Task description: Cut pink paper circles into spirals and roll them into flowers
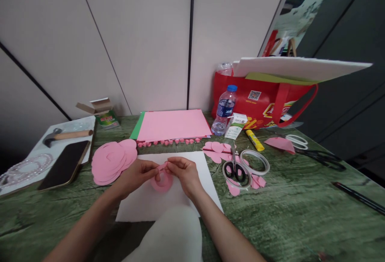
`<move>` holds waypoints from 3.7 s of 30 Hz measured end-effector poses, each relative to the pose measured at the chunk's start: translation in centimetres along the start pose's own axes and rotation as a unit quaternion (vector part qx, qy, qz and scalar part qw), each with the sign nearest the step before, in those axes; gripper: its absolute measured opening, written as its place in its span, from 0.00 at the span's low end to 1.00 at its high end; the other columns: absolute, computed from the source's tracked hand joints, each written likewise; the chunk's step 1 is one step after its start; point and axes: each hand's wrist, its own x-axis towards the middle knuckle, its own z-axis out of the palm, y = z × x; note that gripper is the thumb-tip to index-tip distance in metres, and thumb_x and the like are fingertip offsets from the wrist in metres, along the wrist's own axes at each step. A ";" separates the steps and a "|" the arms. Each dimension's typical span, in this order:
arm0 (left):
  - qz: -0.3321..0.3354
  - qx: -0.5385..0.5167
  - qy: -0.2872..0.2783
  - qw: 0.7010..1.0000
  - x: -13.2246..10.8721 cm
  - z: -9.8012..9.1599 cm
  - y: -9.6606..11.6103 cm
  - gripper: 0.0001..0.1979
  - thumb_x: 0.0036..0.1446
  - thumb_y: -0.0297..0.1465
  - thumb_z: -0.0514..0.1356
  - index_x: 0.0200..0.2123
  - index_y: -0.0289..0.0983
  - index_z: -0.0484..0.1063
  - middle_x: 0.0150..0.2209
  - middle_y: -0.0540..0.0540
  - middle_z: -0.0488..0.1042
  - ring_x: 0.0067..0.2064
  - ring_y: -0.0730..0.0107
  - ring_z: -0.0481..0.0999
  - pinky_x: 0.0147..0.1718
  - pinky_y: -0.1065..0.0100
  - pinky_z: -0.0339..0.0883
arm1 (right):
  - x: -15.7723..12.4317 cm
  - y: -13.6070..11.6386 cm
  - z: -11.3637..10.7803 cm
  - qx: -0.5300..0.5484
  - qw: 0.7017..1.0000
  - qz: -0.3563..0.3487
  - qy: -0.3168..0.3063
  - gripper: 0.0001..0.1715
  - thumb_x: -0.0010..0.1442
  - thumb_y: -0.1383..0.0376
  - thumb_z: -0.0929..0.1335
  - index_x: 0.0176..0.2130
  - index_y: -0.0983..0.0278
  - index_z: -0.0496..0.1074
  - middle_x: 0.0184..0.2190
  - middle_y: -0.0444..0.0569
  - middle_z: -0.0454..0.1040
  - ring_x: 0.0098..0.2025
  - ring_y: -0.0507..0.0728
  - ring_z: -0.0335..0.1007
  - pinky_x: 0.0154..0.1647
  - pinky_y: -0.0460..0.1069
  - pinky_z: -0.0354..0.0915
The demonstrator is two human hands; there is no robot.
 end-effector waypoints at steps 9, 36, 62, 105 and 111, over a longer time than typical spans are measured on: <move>0.000 0.004 -0.019 1.000 0.0 0.4 0.3 0.13 0.49 0.30 0.51 0.21 0.32 0.71 0.23 0.48 0.72 0.26 0.72 0.67 0.27 0.73 0.58 | 0.1 0.1 -0.2 -0.018 1.000 -0.020 -0.004 0.11 0.38 0.65 0.74 0.26 0.65 0.72 0.22 0.44 0.74 0.25 0.51 0.69 0.31 0.47 0.64; 0.013 0.005 -0.010 1.000 -0.1 0.2 0.3 0.14 0.50 0.32 0.50 0.21 0.33 0.73 0.23 0.48 0.74 0.27 0.71 0.68 0.28 0.73 0.59 | 0.0 0.2 -0.2 -0.056 0.998 -0.032 -0.018 0.11 0.40 0.64 0.73 0.27 0.65 0.73 0.22 0.44 0.73 0.25 0.50 0.67 0.29 0.46 0.63; 0.018 0.017 -0.001 1.000 0.0 -0.1 -0.3 0.14 0.49 0.33 0.52 0.21 0.33 0.74 0.23 0.47 0.75 0.27 0.70 0.69 0.26 0.72 0.58 | -0.1 0.0 -0.1 -0.040 0.998 -0.024 -0.034 0.09 0.41 0.65 0.73 0.26 0.65 0.73 0.22 0.44 0.73 0.24 0.49 0.67 0.28 0.46 0.63; 0.041 0.016 -0.002 0.999 0.5 -0.7 -1.0 0.12 0.48 0.30 0.52 0.24 0.33 0.74 0.24 0.47 0.75 0.29 0.69 0.71 0.29 0.72 0.61 | 0.2 0.5 0.0 -0.016 0.998 -0.043 -0.052 0.13 0.40 0.63 0.73 0.29 0.64 0.72 0.22 0.44 0.74 0.26 0.51 0.69 0.33 0.49 0.64; 0.060 0.026 -0.008 0.998 0.6 -0.5 -1.3 0.11 0.48 0.30 0.52 0.26 0.33 0.74 0.23 0.48 0.74 0.28 0.71 0.71 0.31 0.72 0.62 | 0.4 1.0 0.3 -0.045 0.995 -0.072 -0.046 0.13 0.37 0.63 0.74 0.26 0.64 0.72 0.20 0.43 0.73 0.23 0.51 0.68 0.29 0.48 0.65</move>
